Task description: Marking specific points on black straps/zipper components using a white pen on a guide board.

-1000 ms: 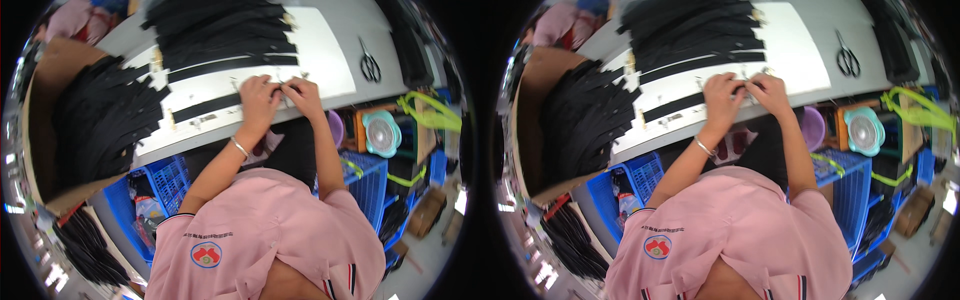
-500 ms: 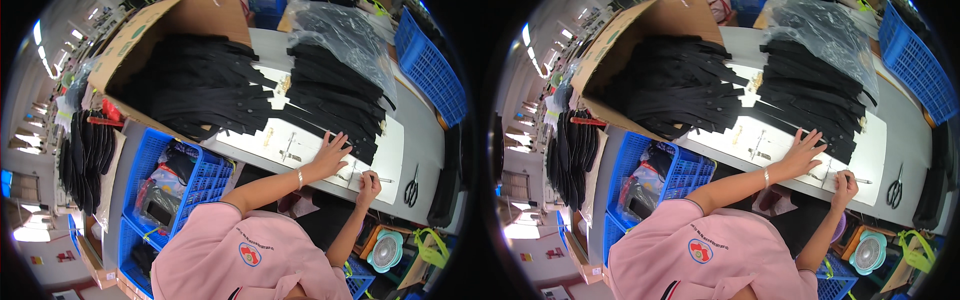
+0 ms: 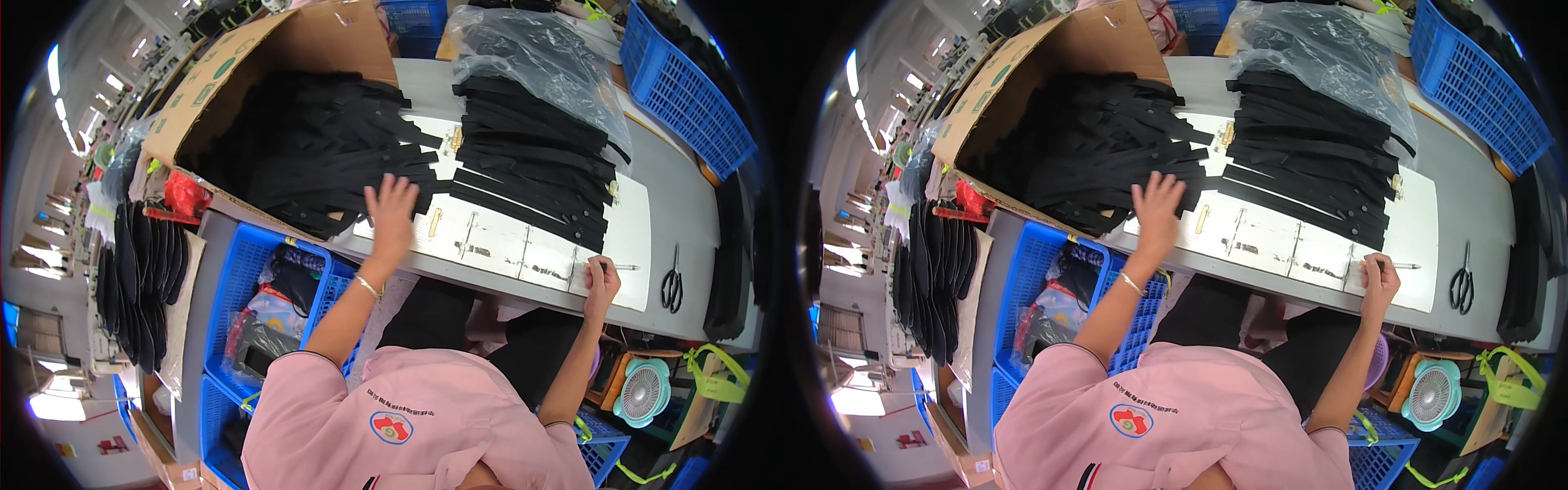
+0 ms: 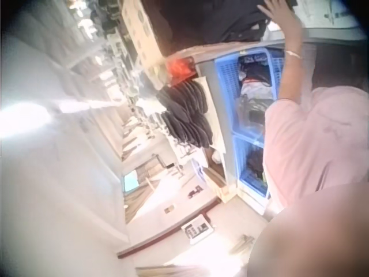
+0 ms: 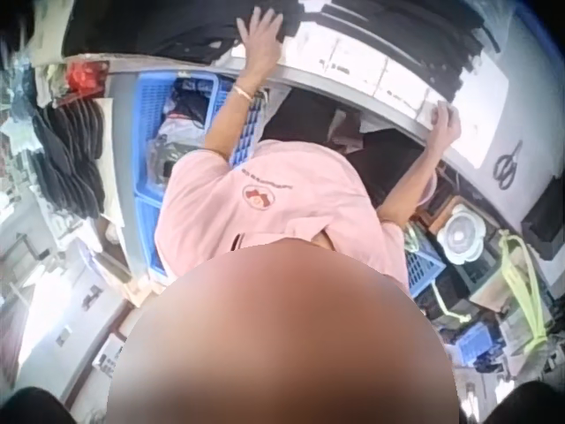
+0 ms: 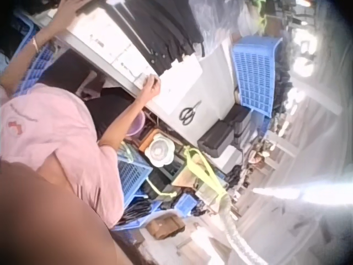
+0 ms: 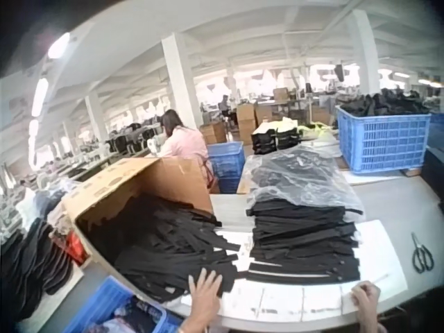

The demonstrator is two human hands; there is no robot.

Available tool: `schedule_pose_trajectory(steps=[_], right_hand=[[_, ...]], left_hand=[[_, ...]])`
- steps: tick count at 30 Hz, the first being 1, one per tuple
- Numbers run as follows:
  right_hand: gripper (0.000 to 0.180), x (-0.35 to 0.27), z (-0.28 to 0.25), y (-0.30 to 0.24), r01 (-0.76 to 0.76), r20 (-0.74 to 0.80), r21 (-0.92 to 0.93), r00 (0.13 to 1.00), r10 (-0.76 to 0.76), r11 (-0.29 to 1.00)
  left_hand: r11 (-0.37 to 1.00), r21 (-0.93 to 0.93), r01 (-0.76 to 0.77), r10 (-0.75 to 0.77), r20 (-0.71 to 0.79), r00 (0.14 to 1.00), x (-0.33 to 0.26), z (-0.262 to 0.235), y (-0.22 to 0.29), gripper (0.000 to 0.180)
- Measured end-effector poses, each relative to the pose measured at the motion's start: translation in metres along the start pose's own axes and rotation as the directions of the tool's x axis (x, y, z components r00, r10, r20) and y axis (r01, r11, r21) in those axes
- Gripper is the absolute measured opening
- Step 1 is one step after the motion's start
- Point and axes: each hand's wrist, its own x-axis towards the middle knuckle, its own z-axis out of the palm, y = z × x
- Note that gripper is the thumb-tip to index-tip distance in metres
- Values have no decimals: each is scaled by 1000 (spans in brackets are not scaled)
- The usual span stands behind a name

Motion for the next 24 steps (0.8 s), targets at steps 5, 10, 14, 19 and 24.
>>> schedule_pose_trajectory(steps=[5,10,14,19,24], right_hand=[[7,0,0,2,24,5,-5,1000,-24,1000],[8,0,-2,2,-7,-15,-3,1000,7,1000],[17,-3,8,-9,45,22,-41,999,-44,998],[21,-21,24,-18,77,4,-161,997,-77,984],[43,-57,52,-18,515,303,-642,851,-429,568]], left_hand=[[996,-61,70,-68,40,997,5,-22,-33,27],[988,-129,83,-104,-165,981,13,-12,-2,11],[950,-304,-67,37,-103,994,4,13,67,15],[846,-522,-109,227,167,960,-19,38,174,34],[839,-502,-209,362,230,903,-20,45,198,44]])
